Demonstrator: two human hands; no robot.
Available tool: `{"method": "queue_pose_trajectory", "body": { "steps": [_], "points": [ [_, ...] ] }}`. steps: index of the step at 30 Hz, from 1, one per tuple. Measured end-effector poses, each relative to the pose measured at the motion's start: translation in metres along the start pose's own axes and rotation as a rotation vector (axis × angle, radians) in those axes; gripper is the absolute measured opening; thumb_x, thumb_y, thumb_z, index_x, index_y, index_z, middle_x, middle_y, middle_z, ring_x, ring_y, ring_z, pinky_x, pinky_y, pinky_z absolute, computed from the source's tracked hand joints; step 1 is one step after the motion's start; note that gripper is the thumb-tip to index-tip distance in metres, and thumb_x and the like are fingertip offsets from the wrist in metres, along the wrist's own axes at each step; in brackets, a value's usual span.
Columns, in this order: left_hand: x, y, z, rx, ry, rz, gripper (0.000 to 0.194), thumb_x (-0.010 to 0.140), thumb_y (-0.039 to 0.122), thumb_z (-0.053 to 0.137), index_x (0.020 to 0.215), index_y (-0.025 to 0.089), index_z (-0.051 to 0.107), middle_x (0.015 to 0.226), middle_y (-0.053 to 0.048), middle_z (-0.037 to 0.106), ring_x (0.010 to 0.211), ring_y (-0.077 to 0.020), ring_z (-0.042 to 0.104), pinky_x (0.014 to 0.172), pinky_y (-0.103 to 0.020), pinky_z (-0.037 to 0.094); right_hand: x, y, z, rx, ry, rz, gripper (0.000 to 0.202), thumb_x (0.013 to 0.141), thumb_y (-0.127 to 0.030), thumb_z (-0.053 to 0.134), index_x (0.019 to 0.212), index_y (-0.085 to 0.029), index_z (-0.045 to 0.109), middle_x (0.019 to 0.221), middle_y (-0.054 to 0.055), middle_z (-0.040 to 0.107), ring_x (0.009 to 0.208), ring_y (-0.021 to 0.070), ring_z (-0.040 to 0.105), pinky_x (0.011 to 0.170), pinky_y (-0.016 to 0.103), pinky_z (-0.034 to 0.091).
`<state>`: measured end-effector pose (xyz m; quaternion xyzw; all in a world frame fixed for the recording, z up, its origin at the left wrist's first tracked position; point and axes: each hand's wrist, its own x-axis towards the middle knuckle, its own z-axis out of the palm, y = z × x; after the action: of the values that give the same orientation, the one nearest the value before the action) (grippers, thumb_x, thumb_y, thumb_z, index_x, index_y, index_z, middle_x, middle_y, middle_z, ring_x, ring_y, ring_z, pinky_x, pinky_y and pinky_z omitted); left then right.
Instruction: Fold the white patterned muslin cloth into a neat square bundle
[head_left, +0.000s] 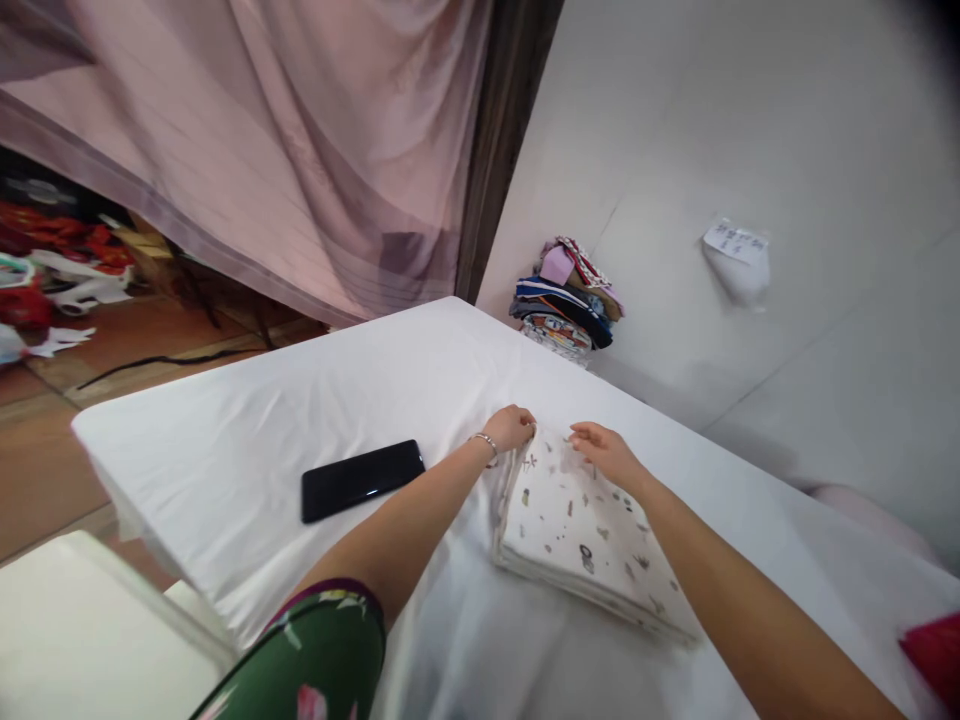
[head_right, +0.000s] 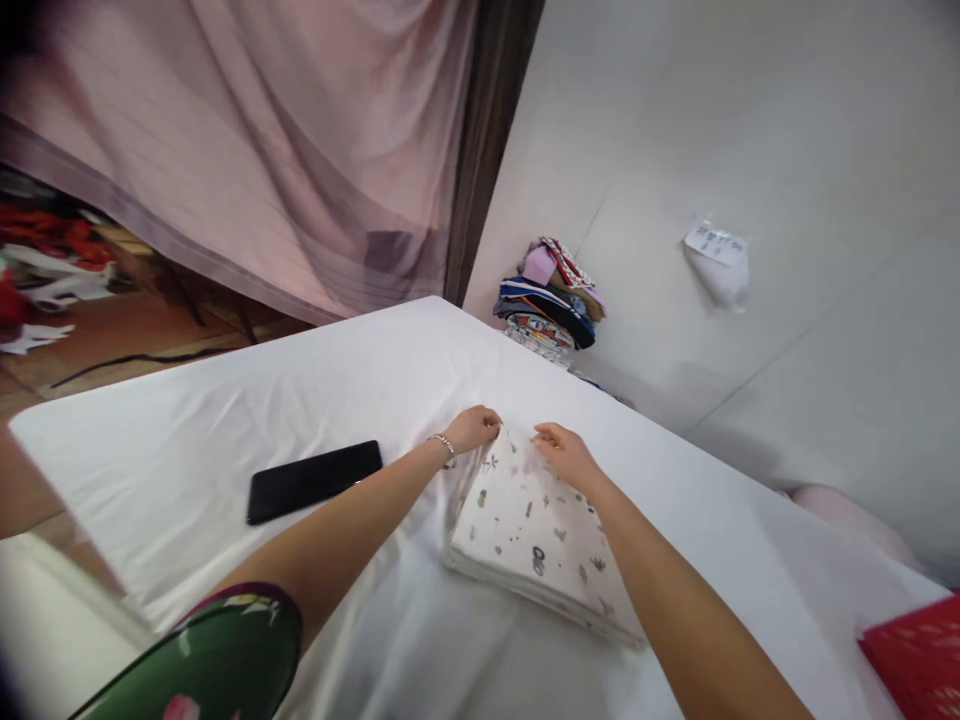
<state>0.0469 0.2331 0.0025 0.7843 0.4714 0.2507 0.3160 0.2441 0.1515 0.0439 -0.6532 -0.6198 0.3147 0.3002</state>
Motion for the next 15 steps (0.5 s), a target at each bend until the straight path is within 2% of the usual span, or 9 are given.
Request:
{"method": "queue_pose_trajectory", "body": {
  "steps": [4, 7, 9, 11, 15],
  "points": [
    [0.004, 0.004, -0.001, 0.059, -0.004, 0.034, 0.021, 0.069, 0.019, 0.052, 0.084, 0.019, 0.067, 0.095, -0.004, 0.061, 0.082, -0.0151, 0.057, 0.076, -0.023, 0.043, -0.049, 0.06, -0.067, 0.076, 0.341, 0.294, 0.021, 0.066, -0.031, 0.058, 0.082, -0.018, 0.06, 0.08, 0.003, 0.065, 0.074, 0.016, 0.06, 0.059, 0.024, 0.046],
    [0.003, 0.005, -0.002, 0.056, 0.01, 0.044, 0.022, 0.071, 0.017, 0.048, 0.085, 0.019, 0.065, 0.095, -0.004, 0.061, 0.081, -0.0149, 0.056, 0.077, -0.023, 0.042, -0.093, 0.099, -0.104, 0.099, 0.494, 0.438, 0.016, 0.065, -0.026, 0.058, 0.077, -0.016, 0.058, 0.076, 0.005, 0.064, 0.067, 0.0144, 0.06, 0.056, 0.024, 0.046],
    [0.001, 0.004, -0.002, 0.038, 0.016, 0.032, 0.022, 0.072, 0.018, 0.046, 0.085, 0.019, 0.064, 0.091, -0.003, 0.063, 0.078, -0.0147, 0.057, 0.074, -0.023, 0.042, -0.116, 0.116, -0.114, 0.145, 0.523, 0.515, 0.015, 0.065, -0.025, 0.059, 0.076, -0.015, 0.058, 0.075, 0.006, 0.065, 0.063, 0.0135, 0.06, 0.055, 0.024, 0.047],
    [0.0, 0.004, -0.001, 0.023, 0.022, 0.006, 0.022, 0.073, 0.019, 0.045, 0.085, 0.02, 0.063, 0.084, -0.001, 0.064, 0.074, -0.0146, 0.057, 0.068, -0.022, 0.043, -0.13, 0.125, -0.114, 0.206, 0.501, 0.562, 0.015, 0.066, -0.024, 0.06, 0.076, -0.014, 0.058, 0.075, 0.008, 0.065, 0.06, 0.0127, 0.06, 0.054, 0.024, 0.048],
    [-0.003, 0.008, -0.002, 0.013, 0.044, -0.048, 0.019, 0.073, 0.022, 0.046, 0.083, 0.021, 0.062, 0.074, 0.0, 0.063, 0.067, -0.0145, 0.057, 0.062, -0.022, 0.042, -0.127, 0.13, -0.098, 0.302, 0.383, 0.568, 0.016, 0.069, -0.027, 0.06, 0.079, -0.013, 0.06, 0.077, 0.008, 0.066, 0.056, 0.0103, 0.059, 0.051, 0.021, 0.047]
  ]
}}
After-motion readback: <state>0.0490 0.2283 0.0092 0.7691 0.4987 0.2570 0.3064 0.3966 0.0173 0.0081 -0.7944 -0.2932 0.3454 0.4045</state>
